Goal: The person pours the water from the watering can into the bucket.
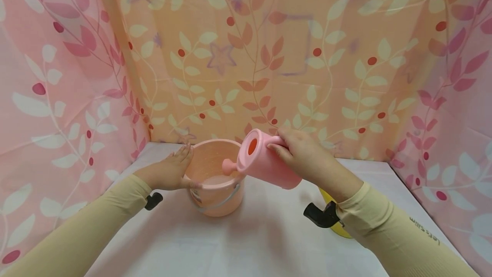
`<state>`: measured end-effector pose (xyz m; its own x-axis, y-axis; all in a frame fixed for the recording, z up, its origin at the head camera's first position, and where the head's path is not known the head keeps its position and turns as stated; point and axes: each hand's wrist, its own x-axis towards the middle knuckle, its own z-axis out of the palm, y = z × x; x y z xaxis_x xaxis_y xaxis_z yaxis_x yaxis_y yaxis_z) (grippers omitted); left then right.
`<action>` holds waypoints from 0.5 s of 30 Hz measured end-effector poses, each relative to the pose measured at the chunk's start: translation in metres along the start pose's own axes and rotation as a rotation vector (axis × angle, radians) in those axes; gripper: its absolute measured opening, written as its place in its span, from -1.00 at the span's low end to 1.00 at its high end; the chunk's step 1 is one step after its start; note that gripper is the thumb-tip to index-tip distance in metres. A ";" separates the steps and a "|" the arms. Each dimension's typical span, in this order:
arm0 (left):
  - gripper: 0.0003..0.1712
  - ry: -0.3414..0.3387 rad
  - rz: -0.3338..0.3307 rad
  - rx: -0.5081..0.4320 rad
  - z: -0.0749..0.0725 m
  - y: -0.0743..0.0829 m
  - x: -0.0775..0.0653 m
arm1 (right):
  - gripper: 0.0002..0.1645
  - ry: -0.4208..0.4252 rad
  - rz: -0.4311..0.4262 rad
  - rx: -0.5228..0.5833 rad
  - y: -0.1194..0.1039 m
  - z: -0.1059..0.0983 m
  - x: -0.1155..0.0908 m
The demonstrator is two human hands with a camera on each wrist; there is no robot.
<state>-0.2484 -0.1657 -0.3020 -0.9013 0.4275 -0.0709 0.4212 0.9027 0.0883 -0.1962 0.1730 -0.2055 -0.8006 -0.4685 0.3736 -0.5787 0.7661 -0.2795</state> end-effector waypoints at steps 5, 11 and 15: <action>0.42 0.004 0.001 -0.009 0.000 -0.001 0.000 | -0.78 -0.002 -0.008 -0.001 -0.001 -0.001 0.001; 0.43 0.002 -0.001 0.000 0.001 -0.002 0.001 | -0.80 -0.005 -0.017 0.001 -0.002 -0.002 0.002; 0.42 -0.001 -0.001 -0.006 0.001 -0.001 0.000 | -0.79 -0.007 -0.020 0.007 -0.003 -0.004 0.001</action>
<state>-0.2489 -0.1669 -0.3028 -0.9017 0.4265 -0.0715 0.4195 0.9028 0.0944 -0.1947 0.1719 -0.2008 -0.7899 -0.4870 0.3726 -0.5957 0.7535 -0.2781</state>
